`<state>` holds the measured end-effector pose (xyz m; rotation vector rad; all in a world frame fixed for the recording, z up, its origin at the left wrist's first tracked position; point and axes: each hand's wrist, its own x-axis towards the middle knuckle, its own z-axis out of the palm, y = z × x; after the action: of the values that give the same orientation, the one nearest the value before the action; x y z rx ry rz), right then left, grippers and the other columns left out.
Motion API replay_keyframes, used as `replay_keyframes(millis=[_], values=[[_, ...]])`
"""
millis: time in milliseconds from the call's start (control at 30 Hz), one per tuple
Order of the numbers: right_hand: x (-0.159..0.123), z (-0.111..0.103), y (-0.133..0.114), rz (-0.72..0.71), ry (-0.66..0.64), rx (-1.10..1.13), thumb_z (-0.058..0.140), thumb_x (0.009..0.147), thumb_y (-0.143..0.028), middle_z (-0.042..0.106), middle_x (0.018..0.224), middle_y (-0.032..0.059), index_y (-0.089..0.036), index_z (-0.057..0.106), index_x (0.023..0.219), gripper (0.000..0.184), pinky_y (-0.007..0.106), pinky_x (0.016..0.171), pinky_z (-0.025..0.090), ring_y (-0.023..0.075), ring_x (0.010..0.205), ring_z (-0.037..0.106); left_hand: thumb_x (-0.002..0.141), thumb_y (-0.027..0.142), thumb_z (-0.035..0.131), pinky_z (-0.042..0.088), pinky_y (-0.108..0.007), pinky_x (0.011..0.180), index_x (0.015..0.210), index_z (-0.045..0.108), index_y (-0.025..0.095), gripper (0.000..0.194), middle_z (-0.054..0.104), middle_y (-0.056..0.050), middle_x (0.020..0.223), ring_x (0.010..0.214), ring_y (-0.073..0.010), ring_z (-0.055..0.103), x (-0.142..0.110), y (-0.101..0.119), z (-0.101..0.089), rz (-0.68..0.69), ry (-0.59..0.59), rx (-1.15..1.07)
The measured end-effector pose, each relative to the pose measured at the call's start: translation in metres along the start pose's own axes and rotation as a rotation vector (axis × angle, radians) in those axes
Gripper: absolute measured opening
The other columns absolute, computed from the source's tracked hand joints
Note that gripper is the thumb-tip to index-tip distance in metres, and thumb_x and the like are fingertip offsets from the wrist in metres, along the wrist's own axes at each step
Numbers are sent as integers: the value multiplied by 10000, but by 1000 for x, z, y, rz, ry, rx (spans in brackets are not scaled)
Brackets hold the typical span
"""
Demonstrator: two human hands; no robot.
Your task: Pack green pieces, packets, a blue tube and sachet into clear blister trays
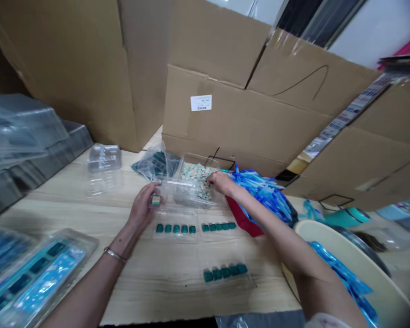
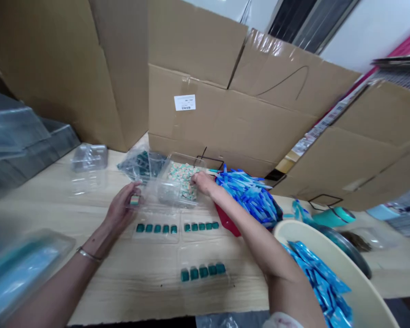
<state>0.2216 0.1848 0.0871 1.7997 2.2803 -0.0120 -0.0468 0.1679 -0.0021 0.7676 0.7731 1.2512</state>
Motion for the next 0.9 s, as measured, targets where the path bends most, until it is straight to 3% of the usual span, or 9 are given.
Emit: replay_keyframes(millis=[67,200,400,633,700,767,833,900], values=[[10,13,2,-58,-92,-55,555,772,-140,693,982,126,-136,714,887,197,252,781,410,224,980,597,747,397,640,372,-148,401,1034,633,175,363,541,21,718,537,-72,556,2,-2,-2,0,4,-19],[21,21,-2,-53,-132,-84,615,726,-157,694,943,175,-104,718,850,169,283,775,424,260,940,613,753,362,652,419,-143,465,1014,647,167,326,550,29,705,537,-49,534,4,-6,-4,-21,21,-74],[30,27,-1,-36,-107,-57,564,789,-221,687,986,131,-139,695,934,212,237,696,417,216,920,618,732,343,677,437,-148,480,971,666,148,309,580,20,681,531,-52,526,5,-9,-2,-46,30,-132],[31,39,11,-130,-92,-35,490,830,-156,683,930,147,-106,690,815,206,230,695,398,190,861,613,752,350,649,405,-142,442,974,655,170,286,564,31,696,529,-52,545,5,-11,1,-23,44,-73],[25,34,14,-176,36,30,469,840,-145,682,899,136,-106,688,792,228,234,692,401,179,825,611,756,364,639,406,-150,439,986,641,174,299,553,34,704,532,-56,554,3,-11,3,-14,30,-56],[14,21,9,-244,271,161,462,855,-162,677,859,111,-115,686,795,237,235,684,410,164,784,608,758,391,630,398,-160,420,996,625,172,323,541,34,706,522,-65,560,1,-11,5,-12,13,-38],[0,6,-9,-365,487,294,453,883,-199,668,842,83,-131,680,848,240,234,685,422,148,767,604,761,421,619,360,-164,376,1005,612,170,351,532,29,718,509,-78,568,-1,-12,7,-13,-18,-20],[-14,-7,-37,-536,569,325,439,908,-227,661,840,67,-148,670,902,244,238,691,431,142,777,599,766,442,610,333,-166,353,1009,606,167,368,525,22,730,506,-88,576,-3,-13,7,-11,-57,-10]])
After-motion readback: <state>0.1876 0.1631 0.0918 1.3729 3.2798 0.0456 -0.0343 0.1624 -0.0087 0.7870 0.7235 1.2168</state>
